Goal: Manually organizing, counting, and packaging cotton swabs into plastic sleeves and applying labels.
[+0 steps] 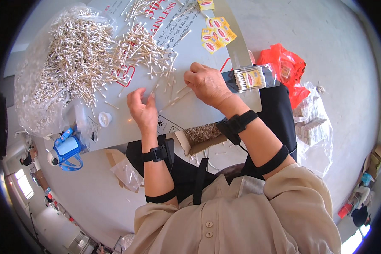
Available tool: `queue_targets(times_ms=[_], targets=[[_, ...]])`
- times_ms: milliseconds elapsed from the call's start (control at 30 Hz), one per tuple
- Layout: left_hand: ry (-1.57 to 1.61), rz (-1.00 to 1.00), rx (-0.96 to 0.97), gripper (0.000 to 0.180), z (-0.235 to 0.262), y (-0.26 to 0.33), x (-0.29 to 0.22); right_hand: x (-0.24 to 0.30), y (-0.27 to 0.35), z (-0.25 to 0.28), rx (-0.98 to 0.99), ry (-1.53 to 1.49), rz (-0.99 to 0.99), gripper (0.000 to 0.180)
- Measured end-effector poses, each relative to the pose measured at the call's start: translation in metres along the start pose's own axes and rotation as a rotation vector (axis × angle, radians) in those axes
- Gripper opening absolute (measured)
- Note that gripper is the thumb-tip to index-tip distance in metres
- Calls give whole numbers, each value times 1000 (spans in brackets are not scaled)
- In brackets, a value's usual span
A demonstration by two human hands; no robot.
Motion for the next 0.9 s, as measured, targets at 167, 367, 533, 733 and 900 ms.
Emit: queue_targets(times_ms=[167,367,533,733,900], targets=[[157,91,-73,23,18,6,16,3,11,1,-17,-105,-7,6],[-44,53,54,17,11,5,14,11,24,7,-50,-274,29,13],[-109,72,104,13,9,7,13,4,30,11,-31,-331,16,20],[-130,-62,221,13,-13,13,-11,9,31,8,-44,-241,65,14],[73,-92,127,18,-23,8,-31,4,40,10,-88,-241,25,13]])
Point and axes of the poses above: each hand's wrist, its own y-axis away from the middle knuckle, its own z-axis out of the back of the hand, x = y × z, the point moved 7 cm from there along -y, towards the middle knuckle, and after that the axes turned 6 degrees about -z, right-handed, at the moved point
